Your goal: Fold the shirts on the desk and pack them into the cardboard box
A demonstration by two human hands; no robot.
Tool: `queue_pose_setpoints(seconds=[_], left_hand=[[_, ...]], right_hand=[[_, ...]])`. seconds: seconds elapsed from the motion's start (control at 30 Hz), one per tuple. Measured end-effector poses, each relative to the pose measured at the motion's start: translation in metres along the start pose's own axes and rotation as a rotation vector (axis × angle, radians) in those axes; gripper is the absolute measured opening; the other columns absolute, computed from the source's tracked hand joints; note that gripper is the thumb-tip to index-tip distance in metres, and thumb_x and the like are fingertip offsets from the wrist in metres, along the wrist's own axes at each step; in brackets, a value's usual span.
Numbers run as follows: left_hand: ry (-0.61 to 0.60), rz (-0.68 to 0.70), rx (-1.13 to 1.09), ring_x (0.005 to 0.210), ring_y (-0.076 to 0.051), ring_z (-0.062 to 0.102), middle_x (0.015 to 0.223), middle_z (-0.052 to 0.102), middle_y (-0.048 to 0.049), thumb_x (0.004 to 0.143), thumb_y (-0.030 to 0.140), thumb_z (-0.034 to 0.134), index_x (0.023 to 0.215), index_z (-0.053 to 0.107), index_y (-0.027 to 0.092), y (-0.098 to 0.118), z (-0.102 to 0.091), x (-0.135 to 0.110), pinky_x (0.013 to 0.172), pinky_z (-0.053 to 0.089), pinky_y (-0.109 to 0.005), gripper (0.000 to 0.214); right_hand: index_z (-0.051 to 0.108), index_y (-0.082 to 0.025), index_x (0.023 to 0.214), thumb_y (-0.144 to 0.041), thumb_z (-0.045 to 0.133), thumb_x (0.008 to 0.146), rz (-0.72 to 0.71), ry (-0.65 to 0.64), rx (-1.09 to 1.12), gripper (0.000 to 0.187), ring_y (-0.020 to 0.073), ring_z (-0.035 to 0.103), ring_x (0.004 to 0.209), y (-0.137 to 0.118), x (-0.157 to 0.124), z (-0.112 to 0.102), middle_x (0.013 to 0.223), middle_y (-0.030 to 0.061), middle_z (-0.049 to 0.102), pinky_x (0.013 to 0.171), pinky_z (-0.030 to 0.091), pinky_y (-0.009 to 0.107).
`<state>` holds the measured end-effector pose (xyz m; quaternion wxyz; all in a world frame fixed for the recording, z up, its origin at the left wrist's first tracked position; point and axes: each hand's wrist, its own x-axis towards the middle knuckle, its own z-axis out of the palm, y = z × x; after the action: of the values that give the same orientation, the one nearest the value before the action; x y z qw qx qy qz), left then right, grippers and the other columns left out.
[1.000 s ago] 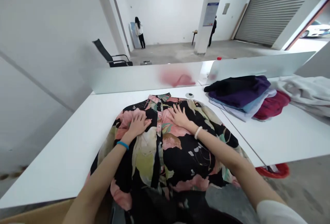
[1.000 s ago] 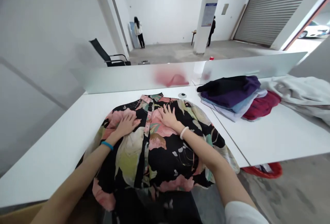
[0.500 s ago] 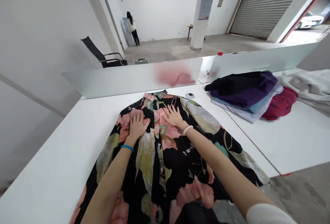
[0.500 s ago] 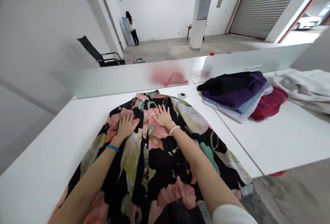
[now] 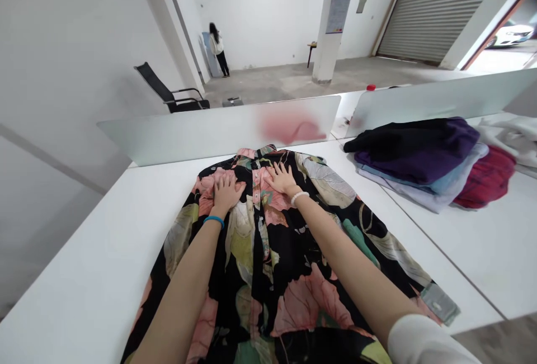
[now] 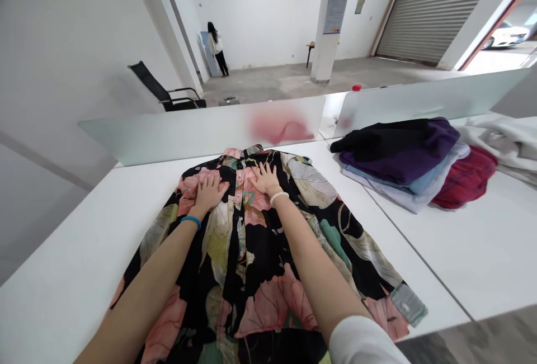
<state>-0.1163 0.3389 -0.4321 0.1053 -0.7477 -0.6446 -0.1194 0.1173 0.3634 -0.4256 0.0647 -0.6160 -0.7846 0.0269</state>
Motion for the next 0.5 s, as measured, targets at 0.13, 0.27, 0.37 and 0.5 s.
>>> queue_pose_setpoints(seconds=[0.13, 0.27, 0.37, 0.5], left_hand=[[-0.007, -0.014, -0.01, 0.136, -0.038, 0.033, 0.148, 0.037, -0.0175, 0.09, 0.051, 0.035, 0.144, 0.035, 0.008, -0.001, 0.002, 0.008, 0.109, 0.024, -0.056, 0.069], [-0.007, -0.022, -0.024, 0.137, -0.037, 0.031, 0.149, 0.037, -0.0189, 0.091, 0.05, 0.033, 0.144, 0.035, 0.007, 0.002, 0.001, 0.006, 0.11, 0.022, -0.056, 0.069], [0.002, -0.029, -0.031, 0.137, -0.036, 0.032, 0.148, 0.038, -0.0193, 0.091, 0.049, 0.032, 0.143, 0.036, 0.007, 0.005, -0.001, 0.0, 0.11, 0.024, -0.057, 0.067], [0.026, -0.024, -0.026, 0.135, -0.036, 0.035, 0.146, 0.04, -0.02, 0.091, 0.046, 0.034, 0.141, 0.04, 0.005, 0.008, -0.004, -0.011, 0.11, 0.026, -0.055, 0.065]], right_hand=[[0.022, -0.026, 0.151, -0.061, 0.015, 0.093, 0.009, -0.009, 0.01, 0.067, 0.034, 0.011, 0.143, -0.001, 0.008, 0.0, 0.158, 0.008, 0.016, 0.111, 0.007, 0.06], [0.018, -0.025, 0.152, -0.059, 0.014, 0.094, 0.021, -0.016, 0.012, 0.067, 0.0336, 0.007, 0.144, -0.003, 0.007, -0.001, 0.158, 0.0075, 0.012, 0.111, 0.005, 0.059], [0.019, -0.025, 0.152, -0.059, 0.015, 0.094, 0.021, -0.009, 0.014, 0.067, 0.0334, 0.008, 0.144, -0.005, 0.002, -0.002, 0.158, 0.008, 0.013, 0.111, 0.006, 0.059], [0.018, -0.025, 0.152, -0.059, 0.019, 0.094, 0.007, 0.017, 0.023, 0.067, 0.0333, 0.013, 0.143, -0.008, -0.008, -0.003, 0.158, 0.0093, 0.016, 0.111, 0.009, 0.058]])
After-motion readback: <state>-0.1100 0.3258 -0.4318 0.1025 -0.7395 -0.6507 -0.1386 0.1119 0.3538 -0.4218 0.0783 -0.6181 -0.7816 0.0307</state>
